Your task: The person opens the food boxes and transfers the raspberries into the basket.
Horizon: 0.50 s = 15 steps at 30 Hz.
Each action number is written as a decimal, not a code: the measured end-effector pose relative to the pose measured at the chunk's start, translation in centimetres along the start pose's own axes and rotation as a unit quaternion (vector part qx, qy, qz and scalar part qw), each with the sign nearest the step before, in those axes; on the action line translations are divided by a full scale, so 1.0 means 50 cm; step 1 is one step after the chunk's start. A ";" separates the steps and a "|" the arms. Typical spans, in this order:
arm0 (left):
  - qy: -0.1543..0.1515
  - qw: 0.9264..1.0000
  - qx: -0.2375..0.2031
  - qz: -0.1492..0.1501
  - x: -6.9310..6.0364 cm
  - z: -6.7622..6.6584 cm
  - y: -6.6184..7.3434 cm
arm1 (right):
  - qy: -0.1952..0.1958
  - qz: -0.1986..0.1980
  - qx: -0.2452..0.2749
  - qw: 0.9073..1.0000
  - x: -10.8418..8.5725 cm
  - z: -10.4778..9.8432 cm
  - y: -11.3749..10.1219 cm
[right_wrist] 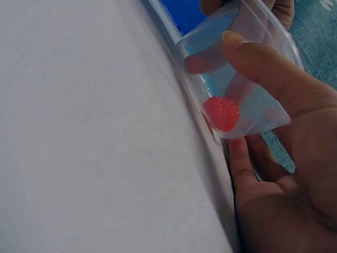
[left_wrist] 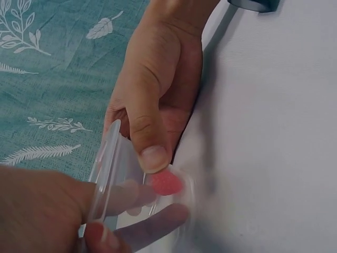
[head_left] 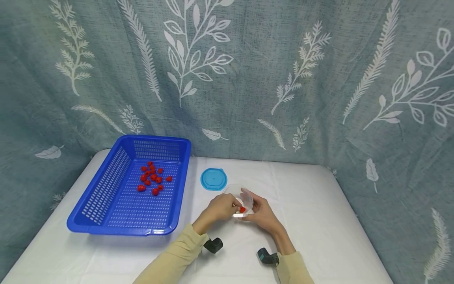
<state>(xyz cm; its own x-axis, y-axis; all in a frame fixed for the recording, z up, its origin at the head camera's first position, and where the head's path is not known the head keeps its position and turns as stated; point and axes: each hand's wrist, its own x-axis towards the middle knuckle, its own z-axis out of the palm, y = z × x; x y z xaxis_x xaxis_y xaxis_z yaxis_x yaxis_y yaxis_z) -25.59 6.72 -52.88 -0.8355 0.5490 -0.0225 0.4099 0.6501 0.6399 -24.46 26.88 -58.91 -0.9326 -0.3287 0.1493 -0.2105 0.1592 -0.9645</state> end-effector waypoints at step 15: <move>0.006 1.000 0.017 -0.025 -0.003 0.000 0.009 | -0.005 -0.012 0.006 1.000 0.000 -0.001 0.004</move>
<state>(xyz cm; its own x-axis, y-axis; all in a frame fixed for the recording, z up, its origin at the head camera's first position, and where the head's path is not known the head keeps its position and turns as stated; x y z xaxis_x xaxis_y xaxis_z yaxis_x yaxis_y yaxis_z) -25.29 6.93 -52.56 -0.8593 0.5097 -0.0437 0.3804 0.6938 0.6116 -24.52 26.93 -59.09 -0.9244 -0.3416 0.1698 -0.2286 0.1396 -0.9635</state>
